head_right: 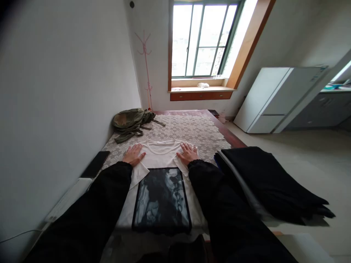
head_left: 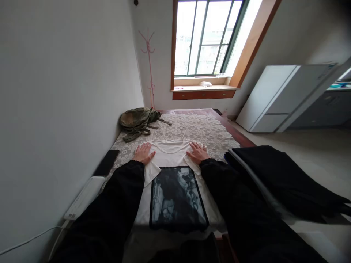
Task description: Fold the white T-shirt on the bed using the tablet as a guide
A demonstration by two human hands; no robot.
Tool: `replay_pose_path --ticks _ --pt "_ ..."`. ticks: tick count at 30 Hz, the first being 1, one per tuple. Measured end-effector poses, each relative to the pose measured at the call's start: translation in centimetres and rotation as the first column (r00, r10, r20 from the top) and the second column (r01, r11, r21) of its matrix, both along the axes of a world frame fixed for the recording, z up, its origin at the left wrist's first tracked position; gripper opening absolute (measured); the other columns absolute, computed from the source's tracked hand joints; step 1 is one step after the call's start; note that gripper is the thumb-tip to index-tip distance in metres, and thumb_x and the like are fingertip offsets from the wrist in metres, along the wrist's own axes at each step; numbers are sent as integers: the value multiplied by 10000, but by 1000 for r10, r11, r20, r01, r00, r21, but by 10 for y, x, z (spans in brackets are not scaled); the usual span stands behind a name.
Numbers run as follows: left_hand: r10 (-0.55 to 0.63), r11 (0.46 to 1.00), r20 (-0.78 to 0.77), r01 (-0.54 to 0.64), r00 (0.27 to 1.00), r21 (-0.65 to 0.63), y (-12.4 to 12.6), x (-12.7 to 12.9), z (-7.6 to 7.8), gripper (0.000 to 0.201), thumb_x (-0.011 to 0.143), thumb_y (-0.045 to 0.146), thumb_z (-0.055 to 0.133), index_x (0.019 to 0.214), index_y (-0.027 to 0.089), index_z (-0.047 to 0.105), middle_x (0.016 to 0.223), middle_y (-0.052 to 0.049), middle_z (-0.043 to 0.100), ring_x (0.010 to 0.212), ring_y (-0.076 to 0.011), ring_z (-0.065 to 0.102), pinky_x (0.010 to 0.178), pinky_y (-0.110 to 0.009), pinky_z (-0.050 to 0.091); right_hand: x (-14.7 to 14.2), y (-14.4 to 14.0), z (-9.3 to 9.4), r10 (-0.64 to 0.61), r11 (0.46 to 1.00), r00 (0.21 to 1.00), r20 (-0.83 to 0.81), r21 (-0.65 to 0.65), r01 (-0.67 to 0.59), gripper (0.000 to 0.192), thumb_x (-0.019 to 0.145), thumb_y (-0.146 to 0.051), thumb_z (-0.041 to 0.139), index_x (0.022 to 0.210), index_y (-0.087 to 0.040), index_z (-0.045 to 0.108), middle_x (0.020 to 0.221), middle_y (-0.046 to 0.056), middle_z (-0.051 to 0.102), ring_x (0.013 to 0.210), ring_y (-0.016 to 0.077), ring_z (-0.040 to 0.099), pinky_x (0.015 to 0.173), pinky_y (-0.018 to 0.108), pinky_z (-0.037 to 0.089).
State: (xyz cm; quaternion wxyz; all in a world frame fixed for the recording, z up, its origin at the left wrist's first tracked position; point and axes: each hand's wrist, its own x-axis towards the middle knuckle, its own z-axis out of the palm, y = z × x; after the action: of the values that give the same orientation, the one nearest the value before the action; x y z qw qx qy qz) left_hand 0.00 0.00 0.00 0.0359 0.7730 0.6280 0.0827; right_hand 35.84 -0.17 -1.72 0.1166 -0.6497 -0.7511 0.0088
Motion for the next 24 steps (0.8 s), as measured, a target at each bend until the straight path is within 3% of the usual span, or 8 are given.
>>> replay_pose_path --ticks 5,9,11,14,18,22,24 --pt "-76 997 32 76 997 9 -52 -7 3 604 1019 480 354 1553 202 398 1660 -104 341 1559 -307 217 1253 -553 202 12 -46 14 -57 993 994 -91 103 66 587 989 -434 406 1553 -273 390 1664 96 324 1531 320 273 1213 679 104" --pt "-216 976 100 218 971 -7 -111 -16 -3 552 1010 471 386 1513 259 467 1632 -62 403 1533 -284 296 1242 -516 274 25 -107 -2 118 991 991 -61 63 -114 625 940 -420 494 1538 -251 425 1654 104 345 1523 311 300 1230 551 234" --pt "-259 963 139 266 956 -30 -126 -17 0 490 1011 403 381 1455 273 543 1588 -39 473 1501 -250 364 1238 -465 308 28 -131 -11 177 983 983 -57 53 -174 631 933 -427 503 1531 -238 433 1631 113 387 1507 302 336 1218 508 295" --pt "-272 957 175 285 946 -56 -122 -14 14 455 1000 293 372 1385 275 613 1505 -30 571 1430 -210 467 1204 -399 368 27 -149 -16 199 977 978 -64 89 -193 592 936 -425 499 1497 -240 468 1582 118 459 1470 300 399 1198 499 345" --pt "-290 951 117 300 950 -77 -91 -3 35 405 939 243 501 1309 273 662 1419 -59 634 1320 -233 565 1116 -388 444 27 -152 -10 161 976 981 -107 161 -143 442 900 -393 557 1313 -241 601 1407 119 604 1313 290 550 1097 438 459" --pt "-346 929 82 354 935 -106 -68 4 41 180 869 293 635 1012 265 742 1208 -57 713 1169 -253 637 1033 -372 477 34 -156 -5 56 986 994 -93 159 -41 192 850 -317 605 1012 -245 680 1086 88 701 1088 272 628 945 377 508" --pt "-345 930 86 353 935 -105 -61 5 40 121 864 286 633 935 252 726 1121 -54 728 1114 -247 654 995 -355 483 37 -159 -5 55 988 996 -73 147 -44 133 844 -272 598 940 -251 687 1023 68 706 1051 255 626 909 348 498"
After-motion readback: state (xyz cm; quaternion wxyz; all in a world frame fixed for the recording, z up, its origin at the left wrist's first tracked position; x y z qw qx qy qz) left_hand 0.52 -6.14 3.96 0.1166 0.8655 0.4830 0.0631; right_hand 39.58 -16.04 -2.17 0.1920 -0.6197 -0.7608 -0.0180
